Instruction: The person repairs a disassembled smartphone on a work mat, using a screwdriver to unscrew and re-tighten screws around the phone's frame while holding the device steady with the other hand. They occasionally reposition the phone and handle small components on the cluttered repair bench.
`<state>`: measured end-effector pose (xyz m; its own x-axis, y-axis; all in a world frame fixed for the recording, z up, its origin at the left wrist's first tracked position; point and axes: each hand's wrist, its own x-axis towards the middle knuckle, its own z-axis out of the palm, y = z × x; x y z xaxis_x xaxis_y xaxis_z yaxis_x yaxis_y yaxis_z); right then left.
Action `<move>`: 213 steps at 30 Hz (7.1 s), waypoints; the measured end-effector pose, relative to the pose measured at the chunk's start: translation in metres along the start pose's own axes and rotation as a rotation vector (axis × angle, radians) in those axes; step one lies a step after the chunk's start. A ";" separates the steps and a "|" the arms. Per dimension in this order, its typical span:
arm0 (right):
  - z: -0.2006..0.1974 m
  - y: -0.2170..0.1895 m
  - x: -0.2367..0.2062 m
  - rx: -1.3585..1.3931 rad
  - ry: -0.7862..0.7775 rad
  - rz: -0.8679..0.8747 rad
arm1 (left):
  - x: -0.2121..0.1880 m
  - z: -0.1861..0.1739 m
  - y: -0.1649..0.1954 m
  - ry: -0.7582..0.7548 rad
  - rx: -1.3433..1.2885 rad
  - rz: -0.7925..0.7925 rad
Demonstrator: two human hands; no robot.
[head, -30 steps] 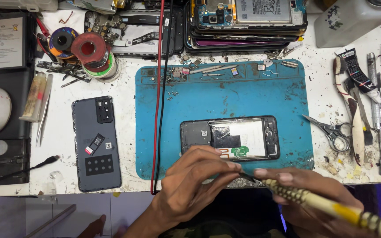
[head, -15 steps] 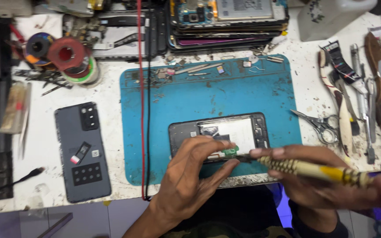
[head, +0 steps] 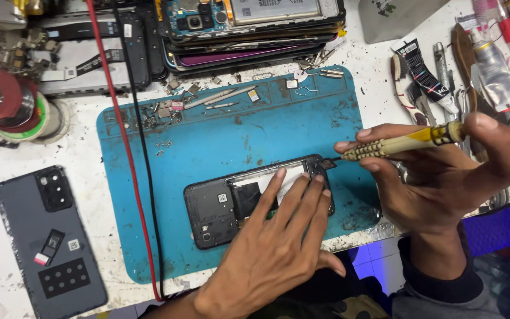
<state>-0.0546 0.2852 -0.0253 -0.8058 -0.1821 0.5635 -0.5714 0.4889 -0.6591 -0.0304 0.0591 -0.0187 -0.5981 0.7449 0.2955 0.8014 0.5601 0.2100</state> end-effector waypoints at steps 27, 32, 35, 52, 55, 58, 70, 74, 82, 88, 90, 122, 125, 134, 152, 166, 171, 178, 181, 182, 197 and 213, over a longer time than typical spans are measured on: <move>0.000 -0.002 0.009 -0.042 -0.032 -0.055 | -0.002 0.011 0.003 -0.008 -0.058 -0.025; 0.000 -0.002 0.008 -0.044 -0.031 -0.055 | -0.001 0.011 0.003 -0.015 -0.051 -0.020; -0.001 -0.002 0.007 -0.033 -0.038 -0.060 | -0.001 0.011 0.003 -0.021 -0.055 -0.023; 0.001 0.003 0.015 0.218 -0.183 -0.121 | -0.002 0.008 0.003 -0.038 -0.049 -0.022; 0.003 -0.002 0.021 0.139 -0.140 -0.190 | -0.001 0.007 0.003 -0.041 -0.041 -0.024; -0.004 -0.005 0.028 -0.057 -0.126 -0.248 | -0.001 0.004 0.004 -0.052 -0.022 -0.016; -0.010 0.018 0.032 -0.092 -0.097 -0.188 | -0.003 -0.012 0.004 0.007 0.055 -0.066; -0.008 0.009 0.039 -0.201 -0.090 -0.241 | -0.005 -0.016 0.000 0.092 -0.115 -0.070; -0.005 0.010 0.033 -0.127 -0.041 -0.171 | -0.040 -0.056 -0.049 0.223 -0.060 -0.403; -0.010 0.025 0.030 -0.136 -0.042 -0.150 | -0.052 -0.065 -0.072 0.287 0.056 -0.690; -0.013 0.027 0.028 -0.147 -0.032 -0.131 | -0.049 -0.060 -0.075 0.332 0.035 -0.674; 0.002 0.006 0.047 -0.003 -0.060 -0.305 | -0.057 -0.050 -0.080 0.436 0.036 -0.694; 0.003 0.018 0.035 -0.009 -0.001 -0.285 | -0.058 -0.048 -0.079 0.497 0.015 -0.621; 0.002 0.004 0.041 -0.143 -0.034 -0.271 | -0.060 -0.056 -0.067 0.657 -0.293 -0.595; -0.004 -0.038 -0.051 0.607 -0.167 0.202 | -0.042 -0.046 0.003 0.483 -0.613 -0.146; -0.021 -0.021 -0.050 0.399 -0.505 0.040 | -0.040 -0.041 0.001 0.500 -0.589 -0.142; -0.023 -0.041 -0.019 0.538 -0.634 0.149 | -0.039 -0.038 0.001 0.503 -0.578 -0.149; -0.008 -0.052 -0.032 0.361 -0.267 0.126 | -0.036 -0.039 0.000 0.465 -0.504 -0.153; -0.011 -0.052 -0.043 0.351 -0.312 0.196 | -0.032 -0.038 -0.001 0.417 -0.423 -0.156; -0.010 -0.054 -0.041 0.302 -0.291 0.212 | -0.030 -0.037 0.000 0.411 -0.403 -0.155; -0.030 0.041 -0.118 1.443 -0.172 0.444 | -0.009 -0.016 0.000 0.294 -0.420 -0.260; -0.065 0.060 -0.175 1.448 -0.127 0.830 | -0.011 -0.005 0.000 0.042 -0.215 -0.142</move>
<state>0.0624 0.4024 -0.1311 -0.9080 -0.3934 -0.1438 0.3835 -0.6428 -0.6631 -0.0240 0.0490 -0.0171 -0.7075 0.6458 0.2869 0.6956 0.5650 0.4437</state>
